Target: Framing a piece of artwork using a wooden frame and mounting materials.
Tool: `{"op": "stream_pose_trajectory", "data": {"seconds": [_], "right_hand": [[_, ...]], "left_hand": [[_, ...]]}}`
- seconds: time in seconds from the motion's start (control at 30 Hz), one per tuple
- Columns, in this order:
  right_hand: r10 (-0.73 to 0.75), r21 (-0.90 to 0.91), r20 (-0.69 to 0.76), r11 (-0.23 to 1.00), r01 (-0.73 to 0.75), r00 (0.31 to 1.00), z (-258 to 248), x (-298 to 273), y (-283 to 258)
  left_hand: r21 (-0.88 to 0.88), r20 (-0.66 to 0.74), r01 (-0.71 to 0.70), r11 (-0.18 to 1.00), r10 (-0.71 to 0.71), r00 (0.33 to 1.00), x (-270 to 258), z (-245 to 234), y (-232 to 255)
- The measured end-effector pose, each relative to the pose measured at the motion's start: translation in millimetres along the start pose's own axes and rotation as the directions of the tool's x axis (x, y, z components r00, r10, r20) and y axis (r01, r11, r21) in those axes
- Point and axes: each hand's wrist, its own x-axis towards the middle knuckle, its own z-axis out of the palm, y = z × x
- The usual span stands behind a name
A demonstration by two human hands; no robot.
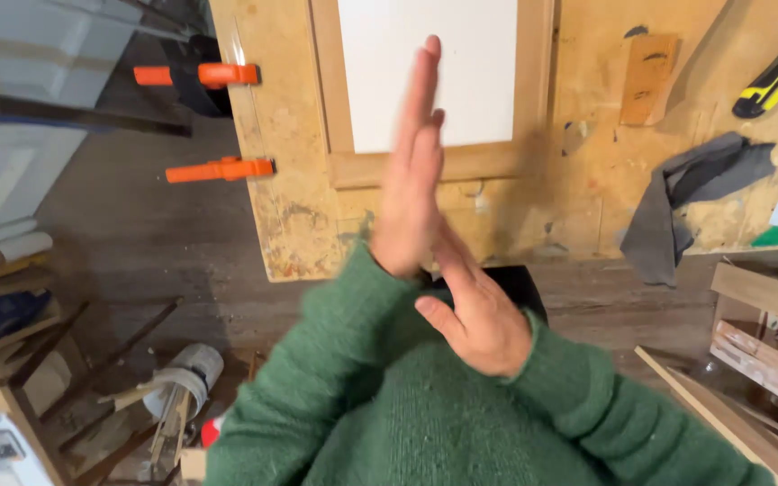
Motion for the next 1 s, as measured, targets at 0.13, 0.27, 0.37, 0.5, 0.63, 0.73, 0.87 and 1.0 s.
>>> {"op": "stream_pose_trajectory", "data": {"seconds": [0.13,0.27,0.37,0.5,0.63,0.73,0.87,1.0], "right_hand": [[0.473,0.088,0.121,0.871,-0.484,0.873,-5,-26,84],[0.757,0.392,0.174,0.534,-0.749,0.63,-12,-12,145],[0.784,0.582,0.195,0.391,-0.713,0.589,-6,5,171],[0.785,0.656,0.21,0.329,-0.679,0.583,4,15,177],[0.803,0.658,0.119,0.376,-0.652,0.584,7,21,183],[0.811,0.663,0.078,0.392,-0.637,0.579,8,24,187],[0.799,0.647,0.091,0.407,-0.645,0.594,9,23,181],[0.816,0.649,0.06,0.406,-0.643,0.576,10,25,181]], "left_hand": [[-0.105,-0.243,0.433,0.895,-0.446,0.862,-29,-45,-21],[-0.353,-0.187,0.709,0.611,-0.789,0.586,-71,-54,-66],[-0.373,-0.167,0.741,0.558,-0.826,0.538,-75,-54,-100],[-0.385,-0.208,0.738,0.554,-0.831,0.515,-70,-59,-129],[-0.394,-0.226,0.723,0.567,-0.822,0.522,-63,-61,-134],[-0.375,-0.238,0.733,0.567,-0.823,0.515,-57,-61,-134],[-0.357,-0.258,0.754,0.552,-0.834,0.488,-59,-61,-134],[-0.355,-0.256,0.758,0.548,-0.836,0.485,-55,-60,-131]]}}
